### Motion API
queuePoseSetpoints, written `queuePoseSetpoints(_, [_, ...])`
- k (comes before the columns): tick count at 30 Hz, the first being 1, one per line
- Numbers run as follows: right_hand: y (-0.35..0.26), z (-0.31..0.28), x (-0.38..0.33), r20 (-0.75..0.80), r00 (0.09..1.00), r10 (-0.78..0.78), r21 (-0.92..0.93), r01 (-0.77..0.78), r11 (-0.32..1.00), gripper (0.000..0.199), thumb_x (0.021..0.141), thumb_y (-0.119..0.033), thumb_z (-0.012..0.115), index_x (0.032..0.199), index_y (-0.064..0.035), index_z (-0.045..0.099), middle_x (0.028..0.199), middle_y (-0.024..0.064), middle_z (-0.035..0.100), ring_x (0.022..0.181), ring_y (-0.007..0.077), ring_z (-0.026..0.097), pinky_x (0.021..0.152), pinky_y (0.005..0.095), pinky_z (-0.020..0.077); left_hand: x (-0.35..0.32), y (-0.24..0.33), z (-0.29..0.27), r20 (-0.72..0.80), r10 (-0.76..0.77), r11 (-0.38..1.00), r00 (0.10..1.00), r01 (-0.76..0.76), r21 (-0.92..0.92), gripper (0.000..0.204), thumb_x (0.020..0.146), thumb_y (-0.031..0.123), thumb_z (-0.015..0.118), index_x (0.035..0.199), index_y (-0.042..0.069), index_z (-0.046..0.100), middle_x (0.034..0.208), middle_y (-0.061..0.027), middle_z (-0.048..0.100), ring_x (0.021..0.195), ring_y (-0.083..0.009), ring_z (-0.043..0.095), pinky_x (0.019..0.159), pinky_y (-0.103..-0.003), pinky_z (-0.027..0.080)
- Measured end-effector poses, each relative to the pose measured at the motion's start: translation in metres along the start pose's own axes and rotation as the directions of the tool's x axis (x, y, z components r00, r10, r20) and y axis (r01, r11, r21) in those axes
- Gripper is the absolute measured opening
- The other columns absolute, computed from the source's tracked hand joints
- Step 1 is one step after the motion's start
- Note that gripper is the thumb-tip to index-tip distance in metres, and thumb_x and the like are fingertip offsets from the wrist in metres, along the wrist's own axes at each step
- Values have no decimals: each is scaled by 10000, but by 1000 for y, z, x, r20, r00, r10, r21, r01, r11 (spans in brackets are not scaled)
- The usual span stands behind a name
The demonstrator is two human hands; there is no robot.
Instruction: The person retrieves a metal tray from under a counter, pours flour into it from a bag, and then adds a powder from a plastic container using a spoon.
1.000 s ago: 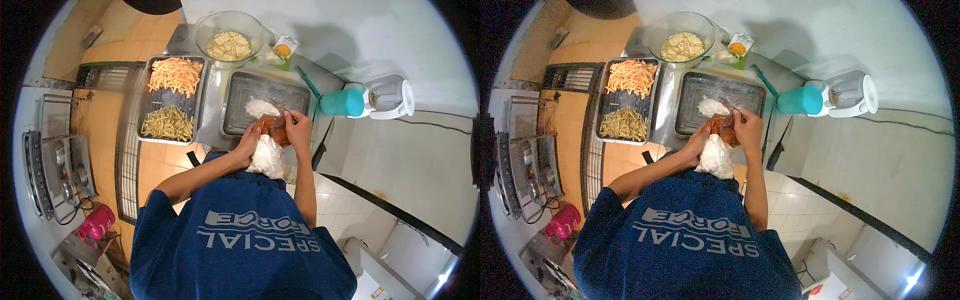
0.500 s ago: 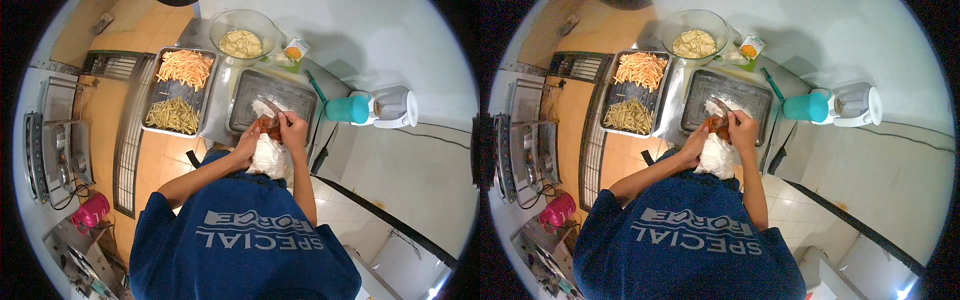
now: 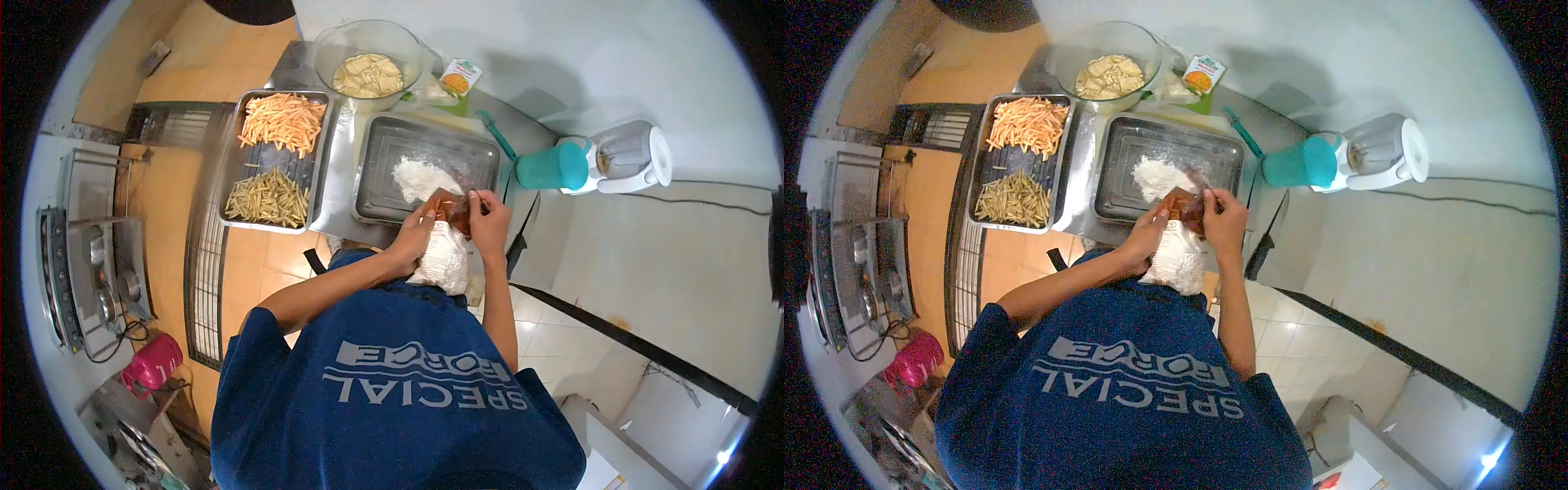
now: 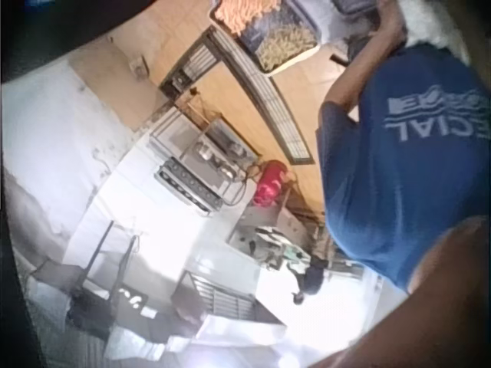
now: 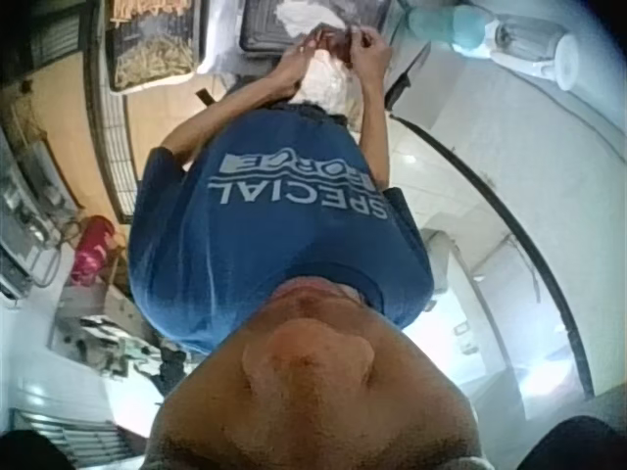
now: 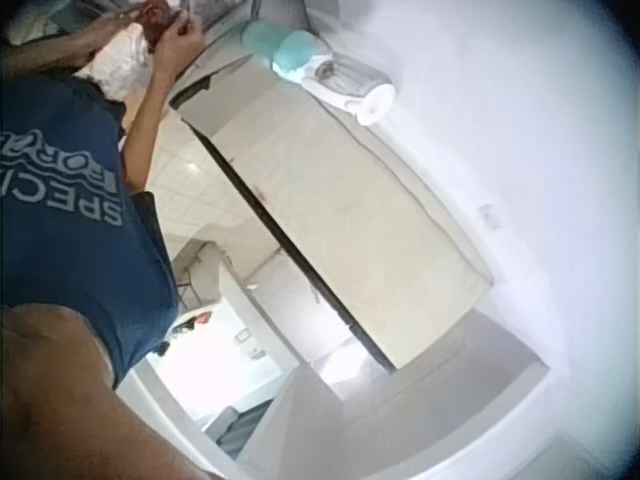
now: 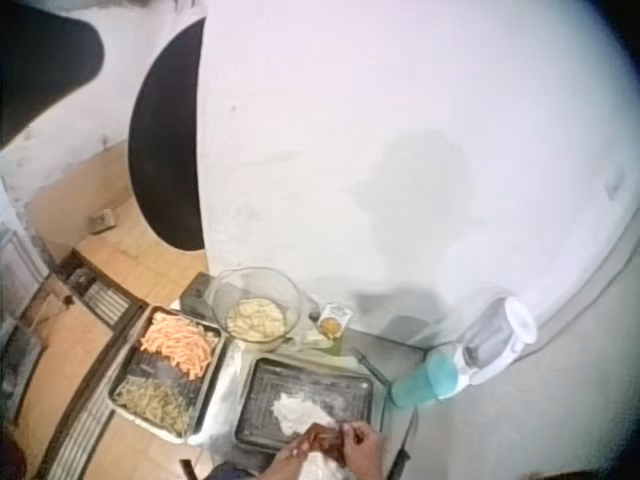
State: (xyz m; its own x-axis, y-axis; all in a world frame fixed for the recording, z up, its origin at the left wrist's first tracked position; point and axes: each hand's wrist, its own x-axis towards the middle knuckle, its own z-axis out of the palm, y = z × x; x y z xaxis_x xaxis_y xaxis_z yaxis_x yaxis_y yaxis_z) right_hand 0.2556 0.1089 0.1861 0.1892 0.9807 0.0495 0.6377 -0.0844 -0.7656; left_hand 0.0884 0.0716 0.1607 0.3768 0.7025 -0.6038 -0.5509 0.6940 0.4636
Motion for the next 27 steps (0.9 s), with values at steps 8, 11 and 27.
queuePoseSetpoints(8, [13,-23,8,-96,995,20,5,-19,1000,286,928,-220,674,908,65,697,828,208,718,759,286,709,735,364,531,31,-16,13,31,-83,987,996,78,138,342,1076,253,440,1322,31,526,1028,-63,644,894,-147,613,770,-328,523])
queuePoseSetpoints(11, [16,-21,12,-175,983,53,-26,-59,998,279,926,-215,670,890,60,695,822,209,715,768,292,712,739,366,531,39,-14,20,52,-118,993,992,116,33,367,1070,233,455,1372,34,514,1106,-93,645,949,-158,618,808,-336,530])
queuePoseSetpoints(27, [-39,36,32,3,992,-126,111,125,986,216,929,-163,662,908,50,684,803,225,696,722,291,713,684,369,519,19,20,-17,-100,219,975,971,-222,-13,499,1083,188,410,1555,99,272,1352,-128,557,1119,-212,613,895,-363,556])
